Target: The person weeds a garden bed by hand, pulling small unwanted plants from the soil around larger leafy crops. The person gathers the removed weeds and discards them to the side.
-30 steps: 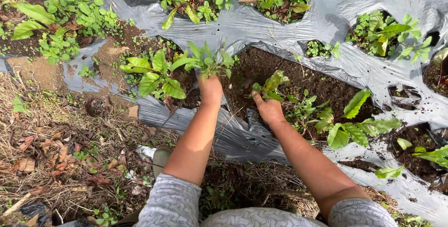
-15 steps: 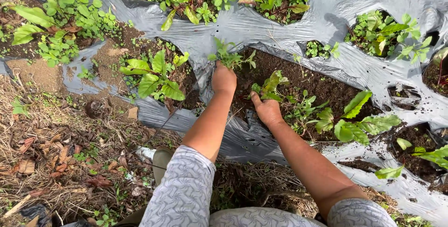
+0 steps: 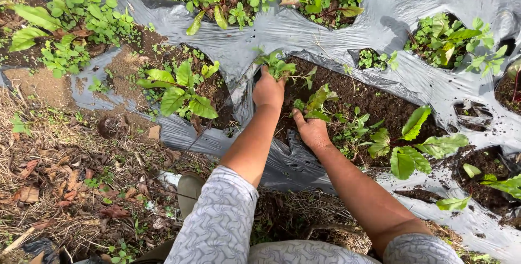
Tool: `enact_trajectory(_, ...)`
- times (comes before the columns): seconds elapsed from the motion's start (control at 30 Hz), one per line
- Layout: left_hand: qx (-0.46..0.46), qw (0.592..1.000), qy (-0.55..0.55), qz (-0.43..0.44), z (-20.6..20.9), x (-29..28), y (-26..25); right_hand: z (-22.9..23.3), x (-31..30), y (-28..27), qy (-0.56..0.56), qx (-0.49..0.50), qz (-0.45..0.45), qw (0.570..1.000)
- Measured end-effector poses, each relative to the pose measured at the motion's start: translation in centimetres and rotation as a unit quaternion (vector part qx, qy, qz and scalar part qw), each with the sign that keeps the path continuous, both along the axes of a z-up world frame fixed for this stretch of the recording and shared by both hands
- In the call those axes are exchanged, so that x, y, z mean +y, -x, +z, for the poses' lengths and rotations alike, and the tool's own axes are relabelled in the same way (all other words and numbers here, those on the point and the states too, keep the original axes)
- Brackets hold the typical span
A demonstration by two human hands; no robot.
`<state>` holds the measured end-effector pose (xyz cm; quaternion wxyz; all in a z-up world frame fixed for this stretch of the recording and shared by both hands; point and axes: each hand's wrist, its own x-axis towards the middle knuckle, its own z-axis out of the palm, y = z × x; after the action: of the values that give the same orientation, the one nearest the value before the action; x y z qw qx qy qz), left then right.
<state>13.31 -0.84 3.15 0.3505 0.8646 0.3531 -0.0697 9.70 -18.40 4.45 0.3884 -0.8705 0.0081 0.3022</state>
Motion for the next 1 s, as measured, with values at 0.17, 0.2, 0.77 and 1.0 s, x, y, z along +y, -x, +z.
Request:
enact_trajectory(0.17,0.008,1.000,-0.014,-0.024,-4.3,1.5,-2.3,-0.7,0.0,-0.1,0.004,-0.001,0.002,1.000)
enact_trajectory(0.2,0.000,0.999,-0.010,-0.050,-4.1,1.6,-2.1,-1.7,-0.3,-0.2,0.011,0.000,0.004,1.000)
enact_trajectory(0.77,-0.077,0.987,0.097,0.106,-5.6,2.6,-3.9,-3.1,-0.7,0.2,-0.023,-0.032,-0.011,0.999)
enact_trajectory(1.0,-0.155,0.965,0.189,0.097,-8.3,5.0,-0.7,-3.4,-0.4,0.0,-0.037,-0.045,-0.016,0.998)
